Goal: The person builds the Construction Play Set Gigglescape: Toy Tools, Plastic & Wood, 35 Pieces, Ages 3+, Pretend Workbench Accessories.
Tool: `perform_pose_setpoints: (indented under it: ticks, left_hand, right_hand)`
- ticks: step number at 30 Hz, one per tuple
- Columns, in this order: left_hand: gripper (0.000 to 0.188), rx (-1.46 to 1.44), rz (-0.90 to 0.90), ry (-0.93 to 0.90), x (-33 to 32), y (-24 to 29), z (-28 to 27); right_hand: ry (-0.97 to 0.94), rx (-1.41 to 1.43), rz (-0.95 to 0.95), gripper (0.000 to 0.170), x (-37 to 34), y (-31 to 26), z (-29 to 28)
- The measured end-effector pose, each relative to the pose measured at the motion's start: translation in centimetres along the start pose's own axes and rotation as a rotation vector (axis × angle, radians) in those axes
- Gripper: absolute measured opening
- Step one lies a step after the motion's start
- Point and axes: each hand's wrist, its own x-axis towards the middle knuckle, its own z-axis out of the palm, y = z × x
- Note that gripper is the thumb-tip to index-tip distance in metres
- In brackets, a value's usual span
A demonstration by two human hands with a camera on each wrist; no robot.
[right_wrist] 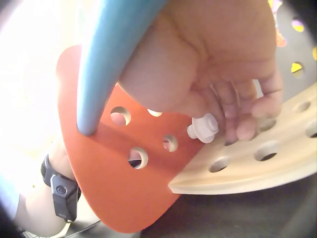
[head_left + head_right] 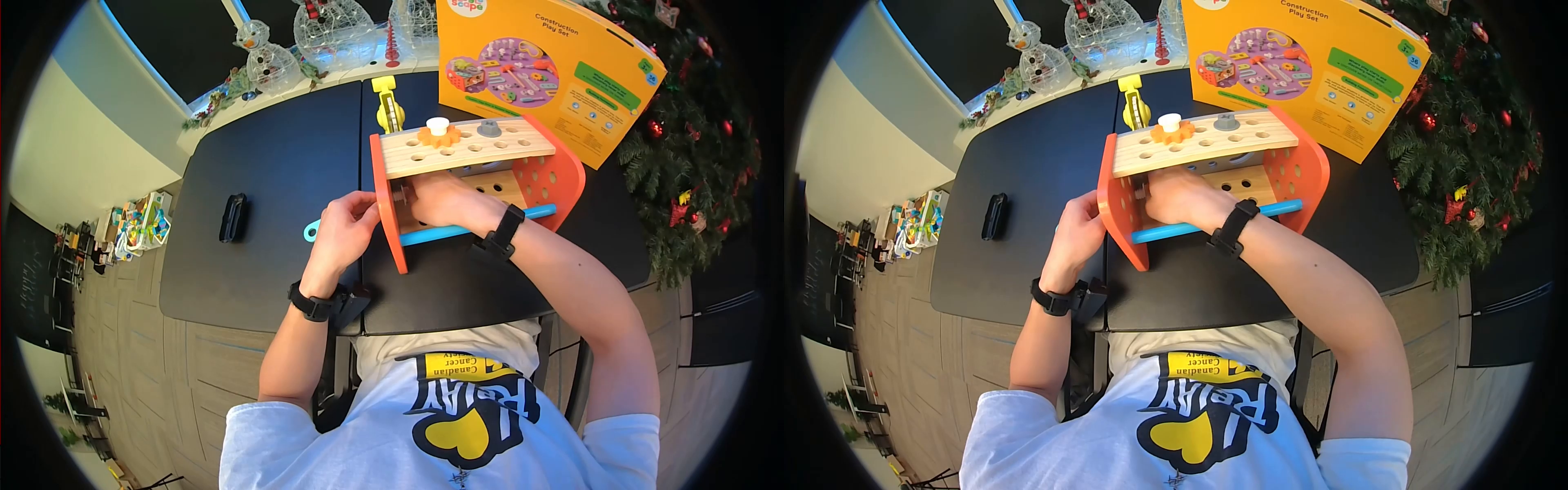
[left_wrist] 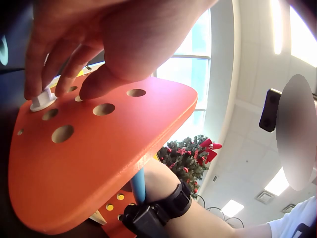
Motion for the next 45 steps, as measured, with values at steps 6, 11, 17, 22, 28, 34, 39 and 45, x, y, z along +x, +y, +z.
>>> perform_pose_setpoints:
  ticks: [6, 11, 17, 22, 28, 34, 39, 45]
  left_hand:
    - [0.031, 0.005, -0.001, -0.001, 0.0, 0.0, 0.0]
    - [0.031, -0.018, 0.008, -0.001, -0.1, -0.1, 0.1]
    - [0.031, -0.019, 0.003, -0.012, 0.1, -0.3, 0.0]
    - [0.031, -0.026, 0.005, -0.017, -0.1, 0.0, 0.0]
    - [0.031, 0.010, 0.014, -0.013, -0.1, -0.1, 0.0]
    - [0.031, 0.016, 0.019, -0.016, -0.1, -0.1, 0.1]
    - [0.031, 0.008, 0.009, -0.017, -0.2, 0.2, 0.1]
    - [0.032, 0.024, 0.015, -0.022, -0.2, 0.1, 0.1]
  right_hand:
    - [-0.013, -0.039, -0.039, 0.024, -0.5, -0.2, -1.0]
    - [-0.087, -0.077, 0.025, 0.026, -0.1, -0.4, -0.9]
    - [0.013, 0.036, -0.042, 0.033, -0.8, -1.1, -0.9]
    - [-0.081, 0.065, -0.036, 0.033, -1.2, -1.7, -2.3]
    - [-0.140, -0.125, 0.015, 0.032, -0.7, -1.3, -1.7]
    - [0.022, -0.088, -0.070, 0.032, -1.2, -1.2, -1.3]
    - [-0.017, -0.091, -0.072, 0.028, -1.2, -1.0, -1.9]
    - [-0.033, -0.151, -0.033, 0.025, -0.9, -0.8, -1.0]
